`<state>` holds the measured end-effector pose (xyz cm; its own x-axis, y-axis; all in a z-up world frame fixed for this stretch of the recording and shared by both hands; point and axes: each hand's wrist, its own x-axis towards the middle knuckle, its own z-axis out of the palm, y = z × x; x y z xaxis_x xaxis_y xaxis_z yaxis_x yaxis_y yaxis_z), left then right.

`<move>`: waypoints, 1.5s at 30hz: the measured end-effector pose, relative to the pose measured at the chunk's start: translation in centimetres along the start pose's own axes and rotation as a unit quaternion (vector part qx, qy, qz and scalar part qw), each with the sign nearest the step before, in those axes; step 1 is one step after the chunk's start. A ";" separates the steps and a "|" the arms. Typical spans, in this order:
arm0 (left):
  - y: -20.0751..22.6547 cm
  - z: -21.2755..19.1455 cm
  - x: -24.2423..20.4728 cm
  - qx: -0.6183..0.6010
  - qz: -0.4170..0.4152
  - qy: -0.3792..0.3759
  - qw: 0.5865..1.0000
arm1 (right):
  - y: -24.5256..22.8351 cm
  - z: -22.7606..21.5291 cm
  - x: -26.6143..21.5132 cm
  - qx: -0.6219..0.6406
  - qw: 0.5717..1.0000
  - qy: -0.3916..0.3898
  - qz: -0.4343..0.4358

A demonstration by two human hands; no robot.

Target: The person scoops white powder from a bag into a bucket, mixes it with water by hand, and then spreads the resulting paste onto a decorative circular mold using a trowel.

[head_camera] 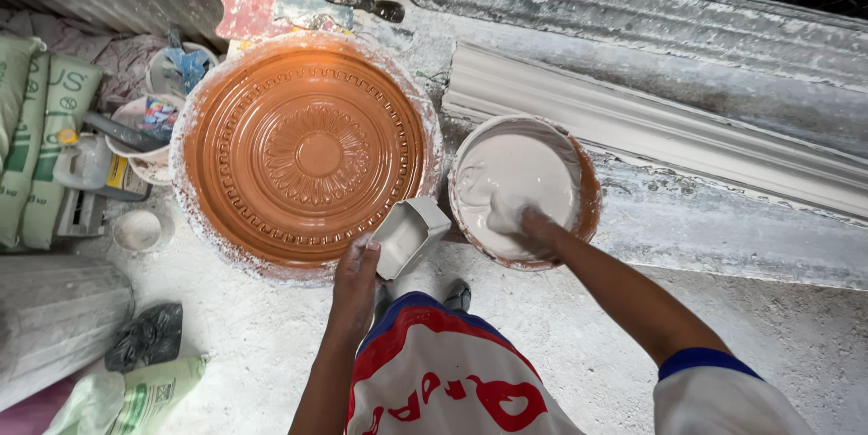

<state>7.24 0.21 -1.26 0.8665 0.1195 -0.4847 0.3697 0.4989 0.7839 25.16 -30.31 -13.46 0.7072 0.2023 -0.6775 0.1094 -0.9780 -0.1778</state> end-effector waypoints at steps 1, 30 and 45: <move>-0.3 -0.2 -0.2 0.000 -0.036 -0.008 0.999 | 0.0 -0.8 0.0 0.002 1.000 0.010 0.001; -20.3 -3.5 2.7 0.128 -0.019 -0.052 0.990 | -0.7 -4.6 -1.3 0.071 0.992 0.101 -0.028; -23.4 -4.2 5.3 0.453 -0.016 0.008 0.891 | -2.5 -5.4 -2.2 0.065 0.989 0.135 0.007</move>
<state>1.82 -7.24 -23.80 0.8485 0.1332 -0.5121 0.5193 -0.3954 0.7576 27.10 -28.56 -7.64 0.8701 0.1507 -0.4692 0.0202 -0.9622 -0.2715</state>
